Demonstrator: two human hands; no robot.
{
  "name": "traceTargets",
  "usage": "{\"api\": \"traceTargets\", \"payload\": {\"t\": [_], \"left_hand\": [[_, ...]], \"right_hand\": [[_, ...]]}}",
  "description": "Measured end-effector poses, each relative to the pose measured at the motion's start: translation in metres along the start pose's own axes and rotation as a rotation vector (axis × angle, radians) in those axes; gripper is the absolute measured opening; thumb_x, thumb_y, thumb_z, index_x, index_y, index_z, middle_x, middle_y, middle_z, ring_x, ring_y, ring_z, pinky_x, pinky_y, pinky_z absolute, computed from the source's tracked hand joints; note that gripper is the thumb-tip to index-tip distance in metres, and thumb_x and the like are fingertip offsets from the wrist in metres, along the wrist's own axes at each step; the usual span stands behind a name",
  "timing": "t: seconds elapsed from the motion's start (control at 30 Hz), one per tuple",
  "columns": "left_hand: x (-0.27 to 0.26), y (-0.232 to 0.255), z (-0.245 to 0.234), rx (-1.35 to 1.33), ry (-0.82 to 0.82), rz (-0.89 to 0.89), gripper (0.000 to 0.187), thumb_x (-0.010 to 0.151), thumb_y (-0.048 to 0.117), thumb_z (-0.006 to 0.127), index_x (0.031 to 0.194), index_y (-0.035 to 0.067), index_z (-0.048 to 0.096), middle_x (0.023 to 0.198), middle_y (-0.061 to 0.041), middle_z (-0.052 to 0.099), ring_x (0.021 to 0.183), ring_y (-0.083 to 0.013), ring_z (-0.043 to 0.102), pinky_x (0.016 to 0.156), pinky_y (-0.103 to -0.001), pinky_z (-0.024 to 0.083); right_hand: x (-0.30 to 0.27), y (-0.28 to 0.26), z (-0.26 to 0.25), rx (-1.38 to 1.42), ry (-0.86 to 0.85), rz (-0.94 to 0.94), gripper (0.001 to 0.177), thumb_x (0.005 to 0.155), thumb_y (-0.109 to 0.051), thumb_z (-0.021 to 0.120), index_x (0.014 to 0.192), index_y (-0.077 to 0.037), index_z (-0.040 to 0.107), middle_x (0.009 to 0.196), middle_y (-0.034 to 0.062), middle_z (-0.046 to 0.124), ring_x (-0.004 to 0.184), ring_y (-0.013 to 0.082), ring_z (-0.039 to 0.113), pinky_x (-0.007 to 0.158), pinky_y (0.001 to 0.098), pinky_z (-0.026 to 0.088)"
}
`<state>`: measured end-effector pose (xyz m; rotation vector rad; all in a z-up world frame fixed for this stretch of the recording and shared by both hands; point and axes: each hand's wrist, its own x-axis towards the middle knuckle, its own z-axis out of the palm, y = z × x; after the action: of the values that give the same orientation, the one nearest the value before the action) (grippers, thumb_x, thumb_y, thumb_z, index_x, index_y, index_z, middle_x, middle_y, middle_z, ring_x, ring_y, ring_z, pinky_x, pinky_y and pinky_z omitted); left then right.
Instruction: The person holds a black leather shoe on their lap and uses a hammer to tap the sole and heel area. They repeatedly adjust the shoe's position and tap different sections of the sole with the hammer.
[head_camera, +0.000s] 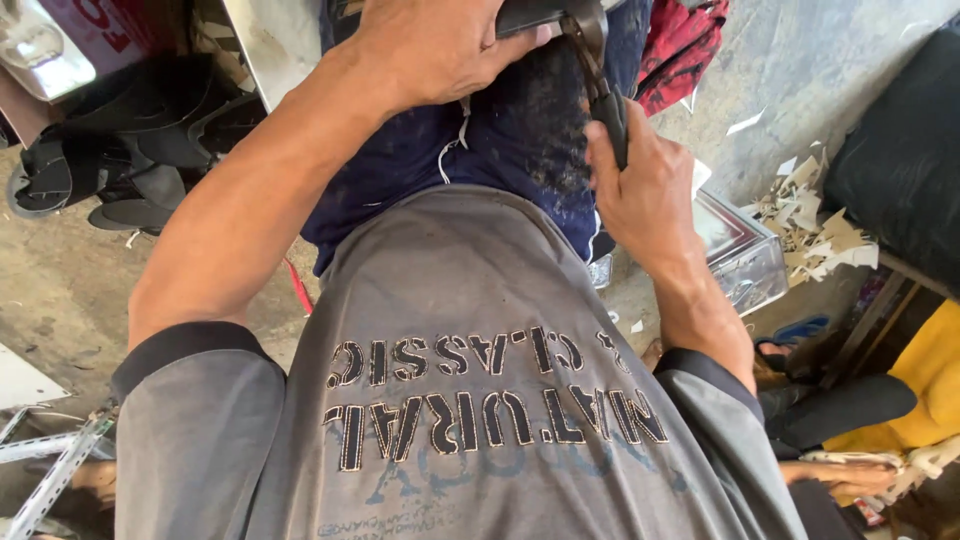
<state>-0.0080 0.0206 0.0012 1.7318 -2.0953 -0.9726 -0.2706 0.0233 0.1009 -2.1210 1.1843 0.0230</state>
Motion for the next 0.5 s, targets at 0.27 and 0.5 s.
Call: {"api": "traceTargets", "payload": {"t": [0.27,0.5], "left_hand": [[0.009,0.004,-0.026,-0.09,-0.022,0.02,0.047,0.111,0.052,0.065,0.129,0.01,0.059,0.082,-0.005,0.071,0.091,-0.0408,0.066,0.065,-0.059,0.052],[0.019,-0.027,0.012,0.024,-0.092,0.056,0.066,0.123,0.065,0.052,0.088,0.009,0.053,0.061,-0.004,0.057,0.059,-0.0289,0.055,0.05,-0.045,0.042]], "right_hand": [[0.016,0.0,0.001,0.053,0.049,0.001,0.027,0.117,-0.02,0.044,0.123,-0.002,0.063,0.076,0.0006,0.066,0.056,0.0134,0.065,0.052,0.03,0.05],[0.029,0.017,0.021,0.034,0.138,-0.092,0.026,0.118,-0.017,0.046,0.127,0.003,0.061,0.077,0.0042,0.068,0.055,0.0123,0.065,0.046,0.0258,0.053]]}}
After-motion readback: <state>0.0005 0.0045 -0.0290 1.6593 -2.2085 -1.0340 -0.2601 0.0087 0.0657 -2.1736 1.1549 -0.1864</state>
